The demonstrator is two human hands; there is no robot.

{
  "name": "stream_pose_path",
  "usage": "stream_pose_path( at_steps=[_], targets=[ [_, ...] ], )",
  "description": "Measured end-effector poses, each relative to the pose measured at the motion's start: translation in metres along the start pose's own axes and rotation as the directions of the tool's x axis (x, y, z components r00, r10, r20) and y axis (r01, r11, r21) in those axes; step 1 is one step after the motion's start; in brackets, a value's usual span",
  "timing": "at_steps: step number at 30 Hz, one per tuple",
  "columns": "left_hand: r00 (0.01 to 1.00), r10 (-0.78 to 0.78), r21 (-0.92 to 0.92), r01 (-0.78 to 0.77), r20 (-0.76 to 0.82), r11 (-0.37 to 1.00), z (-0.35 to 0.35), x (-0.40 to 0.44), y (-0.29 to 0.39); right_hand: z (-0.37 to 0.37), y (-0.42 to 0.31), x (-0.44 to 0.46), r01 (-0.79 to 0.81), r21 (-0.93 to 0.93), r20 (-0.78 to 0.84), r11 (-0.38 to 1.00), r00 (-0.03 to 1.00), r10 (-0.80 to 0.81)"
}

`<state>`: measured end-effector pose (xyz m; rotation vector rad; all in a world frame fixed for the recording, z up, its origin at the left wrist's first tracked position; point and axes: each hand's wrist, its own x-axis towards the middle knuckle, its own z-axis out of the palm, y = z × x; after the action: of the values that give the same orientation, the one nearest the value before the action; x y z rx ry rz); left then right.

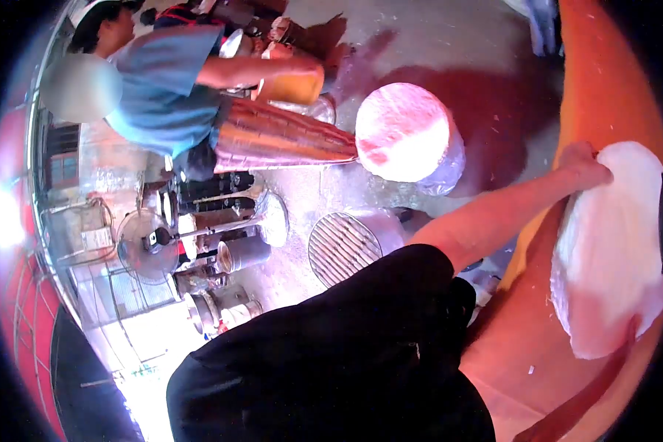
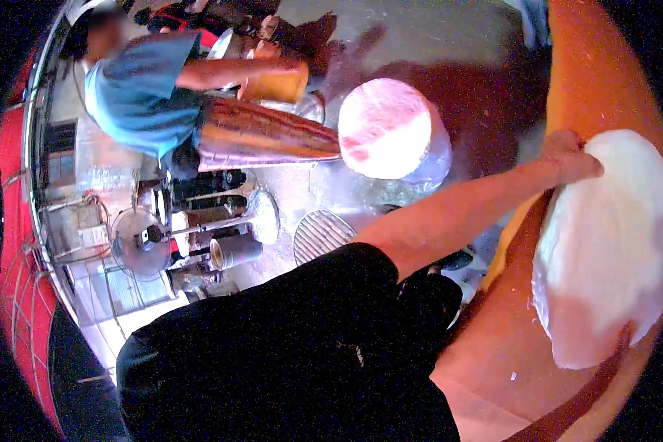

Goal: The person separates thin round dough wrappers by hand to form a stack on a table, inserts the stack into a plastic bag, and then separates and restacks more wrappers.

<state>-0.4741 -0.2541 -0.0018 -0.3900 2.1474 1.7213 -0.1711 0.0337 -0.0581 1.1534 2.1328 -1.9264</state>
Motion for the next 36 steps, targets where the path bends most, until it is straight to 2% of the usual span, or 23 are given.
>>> stream_pose_path(
  at_steps=[2,7,10,12,13,15,16,18,19,20,21,22,23,24,25,26,28,29,31,32,34,35,36],
  targets=[
    [0.996,-0.082,0.081,0.085,-0.045,0.993,-0.003,-0.011,0.011,-0.002,0.001,-0.003,-0.007,0.005,0.005,1.000,1.000,0.007],
    [0.990,-0.091,-0.028,0.088,-0.105,0.996,0.006,0.005,-0.002,0.000,0.002,-0.003,-0.017,0.015,0.040,1.000,0.999,0.017],
    [0.986,-0.145,-0.068,0.139,-0.084,0.988,0.014,0.016,-0.007,-0.005,0.000,-0.003,-0.023,0.025,0.050,0.999,0.998,0.022],
    [0.992,-0.061,-0.049,0.067,0.111,0.997,0.027,0.040,-0.024,-0.010,0.003,-0.004,-0.021,0.043,0.054,0.999,0.998,0.019],
    [0.993,-0.060,-0.049,0.066,0.102,0.997,0.019,0.036,-0.018,-0.010,0.005,-0.004,-0.021,0.056,0.061,0.998,0.998,0.017],
    [0.986,-0.100,0.195,0.073,0.136,0.978,0.002,0.019,0.003,-0.017,0.006,-0.006,-0.025,0.082,0.075,0.996,0.997,0.019],
    [0.986,-0.097,0.193,0.070,0.133,0.979,0.001,0.018,0.002,-0.022,0.006,-0.007,-0.024,0.102,0.080,0.995,0.997,0.016],
    [0.997,0.001,0.192,-0.017,0.083,0.981,0.004,0.013,-0.012,-0.034,0.010,-0.011,-0.032,0.155,0.103,0.987,0.995,0.016],
    [0.981,0.194,0.210,-0.196,0.031,0.958,0.010,0.016,-0.034,-0.045,0.012,-0.012,-0.044,0.189,0.111,0.981,0.994,0.023],
    [0.923,0.384,0.232,-0.372,-0.006,0.899,0.018,0.022,-0.056,-0.057,0.016,-0.017,-0.048,0.230,0.116,0.972,0.993,0.021],
    [0.961,0.233,0.202,-0.261,0.150,0.944,0.003,0.002,-0.059,-0.072,0.020,-0.023,-0.056,0.277,0.118,0.959,0.993,0.024],
    [0.943,0.082,0.182,-0.146,0.322,0.972,-0.023,-0.030,-0.054,-0.092,0.025,-0.032,-0.059,0.321,0.122,0.945,0.992,0.021],
    [0.962,0.111,0.278,-0.182,0.250,0.943,-0.025,-0.057,-0.049,-0.106,0.033,-0.042,-0.064,0.364,0.130,0.929,0.991,0.018],
    [0.926,0.111,-0.014,-0.113,0.361,0.993,-0.043,-0.091,-0.050,-0.116,0.041,-0.054,-0.082,0.409,0.142,0.909,0.990,0.025],
    [0.953,0.129,0.059,-0.151,0.273,0.987,-0.049,-0.117,-0.053,-0.121,0.052,-0.067,-0.090,0.458,0.158,0.884,0.987,0.018],
    [0.949,-0.056,0.126,0.018,0.310,0.992,-0.054,-0.136,-0.053,-0.125,0.062,-0.077,-0.105,0.492,0.183,0.864,0.983,0.015],
    [0.974,0.010,0.173,-0.051,0.227,0.984,-0.051,-0.159,-0.092,-0.132,0.087,-0.096,-0.134,0.549,0.231,0.825,0.973,0.005],
    [0.971,0.013,0.179,-0.057,0.237,0.982,-0.047,-0.160,-0.103,-0.134,0.099,-0.104,-0.151,0.569,0.260,0.808,0.966,-0.003],
    [0.980,0.006,-0.280,0.051,0.197,0.959,-0.036,-0.169,-0.115,-0.140,0.112,-0.110,-0.173,0.572,0.316,0.802,0.948,-0.021],
    [0.980,0.012,-0.286,0.046,0.199,0.957,-0.037,-0.164,-0.119,-0.112,0.085,-0.117,-0.165,0.571,0.313,0.804,0.949,-0.027],
    [0.848,-0.065,-0.486,0.363,0.526,0.795,-0.037,-0.161,-0.120,-0.092,0.060,-0.127,-0.107,0.585,0.254,0.804,0.966,-0.057],
    [0.850,-0.129,-0.492,0.413,0.511,0.767,-0.039,-0.167,-0.113,-0.097,0.062,-0.128,-0.102,0.580,0.254,0.808,0.965,-0.061],
    [0.848,-0.121,-0.496,0.411,0.515,0.765,-0.039,-0.171,-0.111,-0.101,0.063,-0.126,-0.101,0.585,0.245,0.805,0.968,-0.057]
  ],
)
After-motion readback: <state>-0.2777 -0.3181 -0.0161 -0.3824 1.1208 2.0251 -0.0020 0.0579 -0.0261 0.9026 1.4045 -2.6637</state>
